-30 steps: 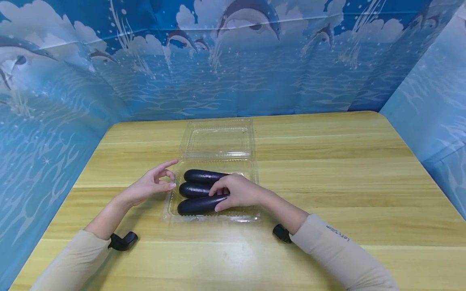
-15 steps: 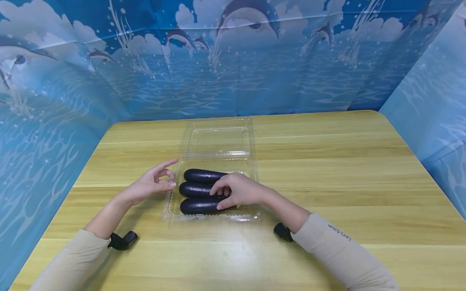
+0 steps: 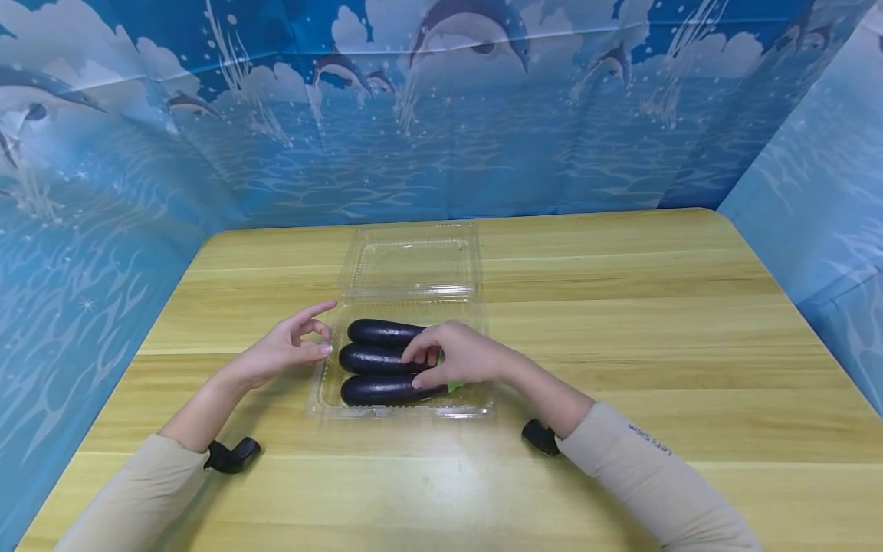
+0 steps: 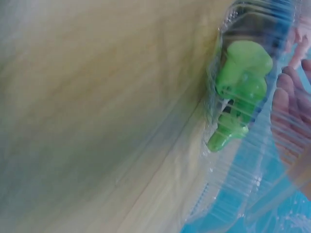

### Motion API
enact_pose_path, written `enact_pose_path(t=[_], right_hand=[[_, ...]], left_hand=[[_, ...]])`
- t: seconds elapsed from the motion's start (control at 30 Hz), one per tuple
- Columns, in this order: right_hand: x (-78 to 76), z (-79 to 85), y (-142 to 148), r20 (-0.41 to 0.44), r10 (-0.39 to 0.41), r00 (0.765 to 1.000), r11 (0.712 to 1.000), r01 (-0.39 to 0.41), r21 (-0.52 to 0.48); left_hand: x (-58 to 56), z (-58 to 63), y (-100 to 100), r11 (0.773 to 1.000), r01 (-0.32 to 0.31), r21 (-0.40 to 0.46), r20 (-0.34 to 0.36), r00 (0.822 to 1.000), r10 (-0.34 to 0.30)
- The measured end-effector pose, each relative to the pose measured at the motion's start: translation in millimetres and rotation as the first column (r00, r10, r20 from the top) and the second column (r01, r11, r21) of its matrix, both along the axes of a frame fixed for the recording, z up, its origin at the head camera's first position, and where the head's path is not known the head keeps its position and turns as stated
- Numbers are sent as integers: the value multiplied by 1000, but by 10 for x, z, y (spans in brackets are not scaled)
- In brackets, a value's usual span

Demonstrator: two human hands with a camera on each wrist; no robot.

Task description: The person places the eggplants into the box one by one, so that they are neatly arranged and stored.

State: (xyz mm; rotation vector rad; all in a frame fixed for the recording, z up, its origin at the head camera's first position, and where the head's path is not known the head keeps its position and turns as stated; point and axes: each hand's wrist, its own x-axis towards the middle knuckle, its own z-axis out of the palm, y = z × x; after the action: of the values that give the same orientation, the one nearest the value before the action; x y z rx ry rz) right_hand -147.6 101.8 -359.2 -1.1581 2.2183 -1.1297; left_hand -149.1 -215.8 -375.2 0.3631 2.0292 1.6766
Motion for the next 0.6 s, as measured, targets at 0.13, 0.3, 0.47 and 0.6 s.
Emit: enact_pose_path(t=[0.13, 0.3, 0.47, 0.6], right_hand=[[-18, 38, 43, 5, -14, 1000, 1000, 14, 5], [-55, 99, 119, 24, -59, 998, 998, 59, 10], [-101, 142, 202, 26, -83, 996, 997, 83, -1], [-137, 169, 262, 33, -105, 994, 994, 105, -6]], left_hand=[[-5, -8, -7, 1000, 5, -1, -3, 1000, -5], [-4, -13, -10, 1000, 8, -7, -4, 1000, -8], [-1, -6, -8, 1000, 9, -5, 0, 1000, -9], [-6, 1, -4, 1000, 8, -8, 4, 1000, -8]])
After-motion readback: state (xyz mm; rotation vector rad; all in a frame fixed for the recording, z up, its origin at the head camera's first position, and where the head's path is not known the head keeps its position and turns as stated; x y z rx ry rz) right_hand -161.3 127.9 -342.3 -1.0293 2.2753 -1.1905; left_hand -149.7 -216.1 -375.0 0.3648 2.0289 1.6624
